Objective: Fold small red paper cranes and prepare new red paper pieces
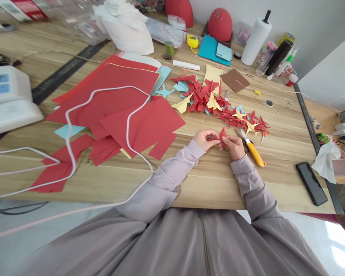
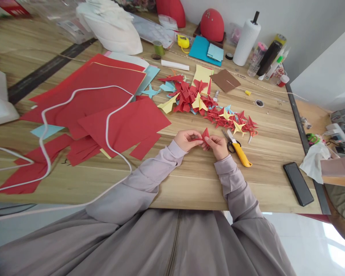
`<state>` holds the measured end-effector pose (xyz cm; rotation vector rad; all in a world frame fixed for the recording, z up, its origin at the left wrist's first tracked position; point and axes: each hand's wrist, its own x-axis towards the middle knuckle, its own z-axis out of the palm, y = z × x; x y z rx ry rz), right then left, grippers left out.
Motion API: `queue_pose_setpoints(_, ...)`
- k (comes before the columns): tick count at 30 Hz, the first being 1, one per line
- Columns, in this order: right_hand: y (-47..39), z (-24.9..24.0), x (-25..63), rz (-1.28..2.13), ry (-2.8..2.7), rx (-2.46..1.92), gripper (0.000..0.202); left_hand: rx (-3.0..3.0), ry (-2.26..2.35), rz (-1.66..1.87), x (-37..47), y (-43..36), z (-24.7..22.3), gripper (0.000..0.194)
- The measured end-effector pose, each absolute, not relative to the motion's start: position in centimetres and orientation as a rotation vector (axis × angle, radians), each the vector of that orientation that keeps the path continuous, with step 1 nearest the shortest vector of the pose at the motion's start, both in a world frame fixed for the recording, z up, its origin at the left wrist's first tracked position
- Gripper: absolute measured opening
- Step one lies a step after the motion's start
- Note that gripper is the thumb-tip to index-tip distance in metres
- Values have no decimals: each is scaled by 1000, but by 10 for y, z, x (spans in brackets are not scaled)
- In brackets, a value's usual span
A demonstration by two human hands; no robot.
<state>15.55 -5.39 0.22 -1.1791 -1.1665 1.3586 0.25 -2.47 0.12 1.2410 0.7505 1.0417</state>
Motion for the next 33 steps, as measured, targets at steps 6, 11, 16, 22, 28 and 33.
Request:
queue_pose_setpoints(6, -54, 2, 156, 1357, -1154, -1172, 29, 1277, 736, 1036, 2, -24, 3, 25)
queue_pose_setpoints(11, -54, 4, 155, 1333, -1184, -1186, 31, 1348, 729, 1062, 0, -24, 5, 25)
queue_pose_setpoints(16, -54, 3, 155, 1334, -1183, -1180, 29, 1375, 738, 1075, 0, -24, 6, 26)
queue_pose_setpoints(22, -55, 6, 153, 1340, -1170, -1158, 24, 1376, 799, 1086, 0, -25, 8, 30)
queue_pose_setpoints(28, -56, 11, 150, 1336, -1192, -1205, 25, 1200, 820, 1052, 1, -25, 11, 37)
queue_pose_setpoints(33, -56, 9, 151, 1324, -1206, -1175, 22, 1113, 761, 1088, 5, -24, 7, 35)
